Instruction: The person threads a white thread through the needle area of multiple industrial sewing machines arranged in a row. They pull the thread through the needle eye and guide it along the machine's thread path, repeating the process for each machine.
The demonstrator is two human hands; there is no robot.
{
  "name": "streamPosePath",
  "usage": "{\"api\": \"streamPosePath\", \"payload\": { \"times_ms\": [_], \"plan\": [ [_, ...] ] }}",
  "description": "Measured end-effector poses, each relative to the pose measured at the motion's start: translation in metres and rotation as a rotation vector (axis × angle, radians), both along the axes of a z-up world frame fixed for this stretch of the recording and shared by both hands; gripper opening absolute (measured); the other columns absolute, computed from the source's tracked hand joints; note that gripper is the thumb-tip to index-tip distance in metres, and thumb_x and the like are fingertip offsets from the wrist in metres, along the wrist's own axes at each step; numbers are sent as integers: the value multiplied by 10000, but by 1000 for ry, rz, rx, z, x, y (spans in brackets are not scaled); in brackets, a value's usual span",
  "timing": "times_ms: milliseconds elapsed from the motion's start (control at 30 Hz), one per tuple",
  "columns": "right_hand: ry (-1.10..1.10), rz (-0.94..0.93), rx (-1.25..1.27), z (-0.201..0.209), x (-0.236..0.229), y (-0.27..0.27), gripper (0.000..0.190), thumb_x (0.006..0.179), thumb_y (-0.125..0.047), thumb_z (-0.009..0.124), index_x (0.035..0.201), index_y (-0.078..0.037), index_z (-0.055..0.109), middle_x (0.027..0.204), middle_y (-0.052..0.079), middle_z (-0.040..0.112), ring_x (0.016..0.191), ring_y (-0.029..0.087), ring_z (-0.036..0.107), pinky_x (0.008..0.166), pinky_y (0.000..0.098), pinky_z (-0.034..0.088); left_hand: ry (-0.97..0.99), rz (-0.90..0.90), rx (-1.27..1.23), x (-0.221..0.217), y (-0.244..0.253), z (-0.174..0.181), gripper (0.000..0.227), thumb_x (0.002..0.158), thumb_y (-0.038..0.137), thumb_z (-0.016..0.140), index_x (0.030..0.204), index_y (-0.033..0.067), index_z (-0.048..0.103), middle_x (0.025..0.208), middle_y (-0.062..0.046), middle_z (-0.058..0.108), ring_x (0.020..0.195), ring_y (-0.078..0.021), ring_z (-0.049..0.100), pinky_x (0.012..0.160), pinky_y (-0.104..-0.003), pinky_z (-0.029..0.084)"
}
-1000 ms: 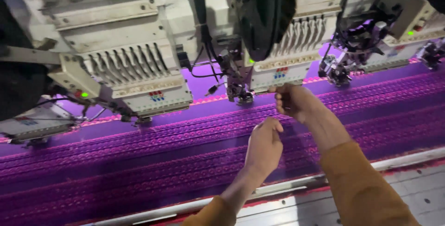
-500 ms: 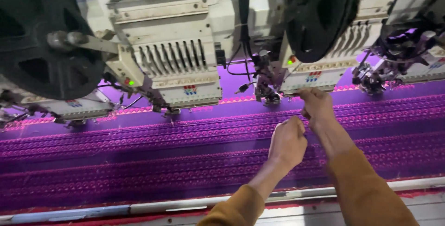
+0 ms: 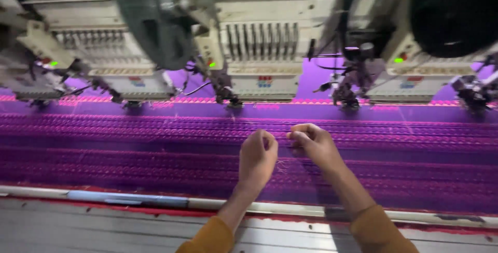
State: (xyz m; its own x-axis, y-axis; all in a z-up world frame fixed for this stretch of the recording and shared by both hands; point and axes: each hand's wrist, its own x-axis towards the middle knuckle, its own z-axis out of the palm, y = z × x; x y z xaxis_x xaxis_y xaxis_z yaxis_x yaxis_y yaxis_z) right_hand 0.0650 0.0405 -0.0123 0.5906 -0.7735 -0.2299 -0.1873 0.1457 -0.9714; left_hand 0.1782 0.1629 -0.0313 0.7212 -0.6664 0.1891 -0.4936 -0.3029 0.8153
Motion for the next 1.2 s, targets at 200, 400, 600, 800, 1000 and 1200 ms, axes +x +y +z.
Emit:
{"api": "streamPosePath", "payload": {
  "times_ms": [200,400,600,800,1000,1200],
  "plan": [
    [42,-82,-210,-62,81,21,166,888,-236,717,993,-137,800,750,100,725,640,195,728,594,319,571,-69,186,-90,53,34,-9,122,970,128,589,895,82,674,817,-133,702,828,-324,728,789,-437,586],
    [323,-138,-580,-67,116,47,240,880,-470,719,996,-275,798,833,66,758,893,300,749,832,436,579,-47,155,-223,92,28,-21,82,944,162,682,945,98,733,879,-137,745,927,-349,734,858,-464,556],
    [291,-175,-674,-66,121,67,233,893,-338,669,996,-169,790,859,138,757,907,391,730,805,493,547,-30,237,-176,120,0,-36,159,951,203,634,1045,178,759,901,-171,766,930,-391,735,857,-518,573],
    [381,-196,-639,-63,120,72,243,873,-379,668,1021,-226,785,894,80,771,969,358,726,849,490,539,-67,196,-188,142,-24,-49,192,979,174,627,1098,173,778,904,-173,775,898,-368,757,814,-480,597],
    [353,-233,-638,-66,122,72,205,866,-356,675,999,-250,789,873,55,774,949,331,735,837,470,551,-184,154,-91,153,-40,-61,199,963,230,627,1102,205,766,857,-156,757,866,-389,735,786,-532,600],
    [348,-233,-635,-60,122,75,213,868,-344,676,1006,-230,792,860,70,773,934,347,734,830,483,546,-219,119,-33,153,-38,-60,234,978,198,609,1149,133,756,877,-169,759,869,-388,739,795,-517,602]
  ]
}}
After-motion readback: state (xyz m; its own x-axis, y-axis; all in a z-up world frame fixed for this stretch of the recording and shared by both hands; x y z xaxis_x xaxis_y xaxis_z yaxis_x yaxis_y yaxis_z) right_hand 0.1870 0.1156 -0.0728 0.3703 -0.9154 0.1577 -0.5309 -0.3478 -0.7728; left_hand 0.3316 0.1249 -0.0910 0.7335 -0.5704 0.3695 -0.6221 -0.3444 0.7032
